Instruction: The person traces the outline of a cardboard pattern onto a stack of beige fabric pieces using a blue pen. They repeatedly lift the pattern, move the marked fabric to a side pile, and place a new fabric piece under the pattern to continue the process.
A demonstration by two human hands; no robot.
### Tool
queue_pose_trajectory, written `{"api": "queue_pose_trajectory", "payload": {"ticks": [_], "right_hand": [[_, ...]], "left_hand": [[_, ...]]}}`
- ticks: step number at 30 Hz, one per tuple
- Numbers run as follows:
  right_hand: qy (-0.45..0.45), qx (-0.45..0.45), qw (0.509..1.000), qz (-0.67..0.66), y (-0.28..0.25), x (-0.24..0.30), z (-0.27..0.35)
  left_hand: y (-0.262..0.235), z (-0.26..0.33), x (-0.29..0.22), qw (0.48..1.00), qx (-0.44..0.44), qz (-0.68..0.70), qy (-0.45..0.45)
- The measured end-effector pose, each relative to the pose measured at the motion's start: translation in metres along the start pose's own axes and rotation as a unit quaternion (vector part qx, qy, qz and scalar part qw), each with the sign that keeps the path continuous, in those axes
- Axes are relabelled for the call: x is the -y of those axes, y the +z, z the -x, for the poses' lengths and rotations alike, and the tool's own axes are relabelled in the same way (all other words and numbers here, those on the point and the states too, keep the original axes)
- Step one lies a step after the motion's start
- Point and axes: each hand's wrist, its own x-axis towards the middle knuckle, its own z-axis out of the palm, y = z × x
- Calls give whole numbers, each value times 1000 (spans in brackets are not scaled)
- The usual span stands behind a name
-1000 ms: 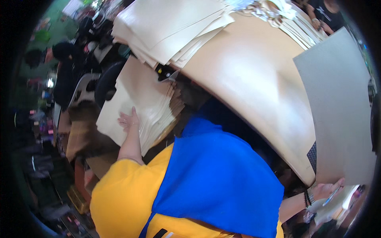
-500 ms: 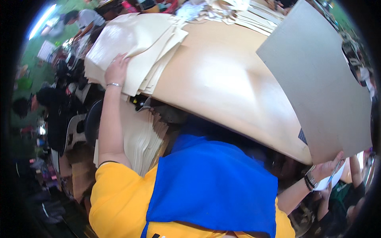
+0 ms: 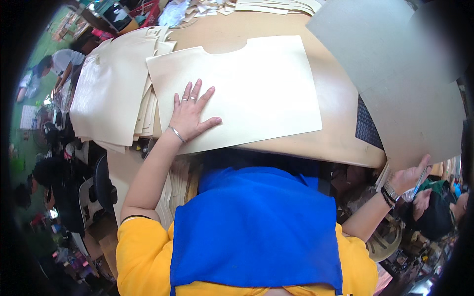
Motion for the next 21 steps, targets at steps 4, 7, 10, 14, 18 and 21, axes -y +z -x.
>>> {"api": "queue_pose_trajectory", "payload": {"ticks": [4, 7, 10, 14, 18, 21], "right_hand": [[74, 11, 992, -101, 0, -5, -5], [130, 81, 969, -195, 5, -14, -6], [180, 133, 953, -205, 15, -17, -1], [291, 208, 911, -205, 27, -30, 16], [269, 289, 919, -8, 44, -42, 46], [255, 338, 903, 76, 70, -52, 74]], "left_hand": [[0, -26, -23, 997, -7, 27, 73], [-5, -44, -35, 989, 0, 50, 136], [-7, -55, -48, 989, 4, 18, 150], [30, -67, -23, 782, -64, 619, 16], [-15, -66, 0, 489, -44, 869, -59], [-27, -50, 25, 712, -2, 674, -196]]}}
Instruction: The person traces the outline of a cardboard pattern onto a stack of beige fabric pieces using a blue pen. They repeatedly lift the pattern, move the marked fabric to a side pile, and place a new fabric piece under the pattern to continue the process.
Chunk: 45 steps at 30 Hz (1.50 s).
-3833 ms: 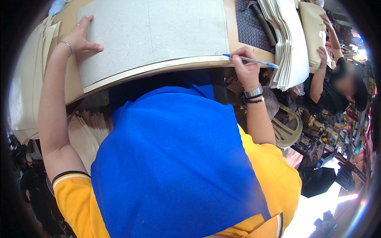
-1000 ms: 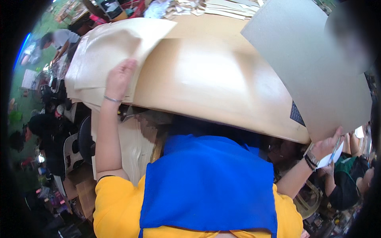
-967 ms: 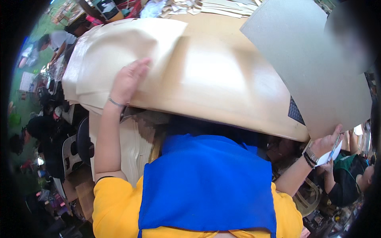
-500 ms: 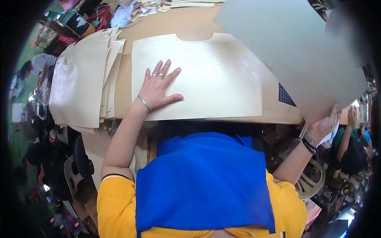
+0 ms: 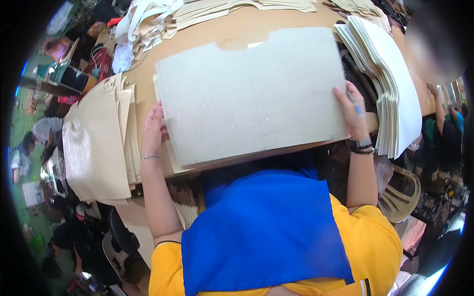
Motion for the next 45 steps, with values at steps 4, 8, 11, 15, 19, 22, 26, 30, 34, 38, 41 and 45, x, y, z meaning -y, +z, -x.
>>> {"api": "queue_pose_trajectory", "payload": {"ticks": [4, 8, 11, 15, 19, 22, 26, 30, 34, 38, 41, 45], "right_hand": [[-26, 1, 964, 263, 22, -8, -3], [-44, -22, 944, 327, 27, -14, -7], [-50, -19, 937, 344, 29, -15, -11], [-27, -5, 921, 388, 36, -11, -13], [-3, -3, 915, 403, 37, -9, -15], [-1, 0, 908, 420, 34, -8, -16], [-13, -5, 909, 416, 38, -8, -17], [-25, -10, 914, 405, 36, -10, -18], [-44, -6, 920, 390, 35, -14, -20], [-15, 0, 916, 400, 34, -12, -20], [-30, -1, 913, 407, 32, -17, -21], [-39, 4, 910, 414, 36, -11, -19]], "left_hand": [[-5, -7, 13, 969, -78, -224, 75], [-2, -10, 18, 949, -111, -286, 78], [3, -3, 12, 929, -129, -340, 70], [-6, 0, 21, 913, -150, -370, 88], [-12, -5, 31, 922, -141, -345, 104], [-17, -10, 35, 934, -131, -315, 109], [-20, -7, 37, 938, -135, -306, 89], [-17, -8, 35, 939, -134, -306, 84], [-16, -6, 34, 931, -141, -320, 100], [-14, -5, 32, 935, -138, -310, 107], [-16, -7, 35, 943, -134, -281, 121], [-15, -5, 38, 944, -146, -268, 124]]}}
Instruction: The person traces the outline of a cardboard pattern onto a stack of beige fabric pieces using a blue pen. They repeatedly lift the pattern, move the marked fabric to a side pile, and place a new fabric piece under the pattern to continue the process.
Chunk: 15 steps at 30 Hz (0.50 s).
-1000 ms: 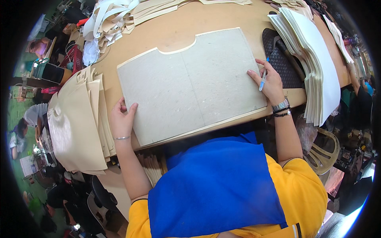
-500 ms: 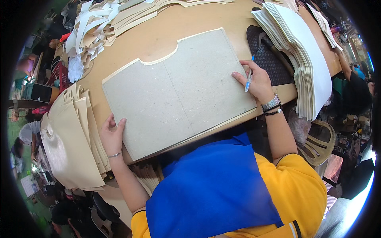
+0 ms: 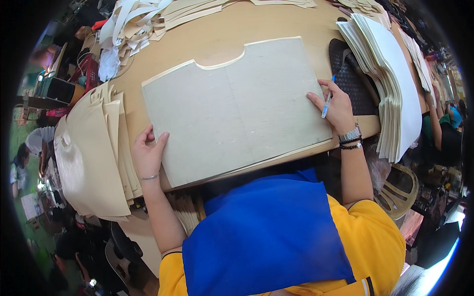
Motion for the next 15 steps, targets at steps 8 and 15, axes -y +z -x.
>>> {"api": "queue_pose_trajectory", "payload": {"ticks": [8, 15], "right_hand": [[22, 8, 1000, 0, -2, 4, 2], [-16, -7, 1000, 2, 1, 0, 1]], "left_hand": [[2, 0, -7, 1000, -8, -5, 6], [2, 2, -9, 1000, -17, -3, -17]]}}
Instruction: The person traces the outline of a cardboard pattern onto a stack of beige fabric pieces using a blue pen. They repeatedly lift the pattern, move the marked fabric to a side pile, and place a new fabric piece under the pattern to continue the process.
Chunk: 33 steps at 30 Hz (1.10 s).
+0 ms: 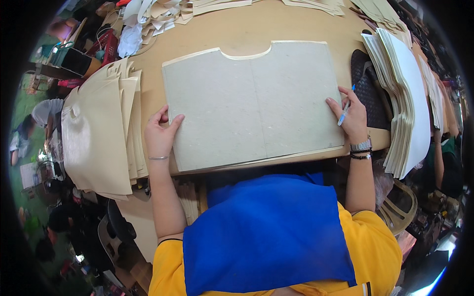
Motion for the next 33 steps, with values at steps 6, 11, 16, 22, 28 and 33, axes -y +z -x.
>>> {"api": "queue_pose_trajectory", "payload": {"ticks": [6, 11, 16, 22, 28, 33], "right_hand": [[-15, -17, 1000, -15, 2, -6, 0], [-7, -8, 1000, -15, 0, -1, 1], [-10, -7, 1000, -5, 0, -4, 0], [-25, -6, 1000, -2, -1, -2, -1], [-35, -11, 998, 59, -2, 2, 0], [-73, 0, 982, 172, -13, 18, 1]], "left_hand": [[3, -2, 3, 1000, 2, 2, -6], [4, -6, 13, 999, 7, 48, 6], [2, -4, 3, 1000, 10, 3, 7], [0, -4, 3, 1000, 12, -3, 10], [-6, -3, -17, 993, 43, -106, -2], [-16, -15, -58, 937, 139, -319, -20]]}}
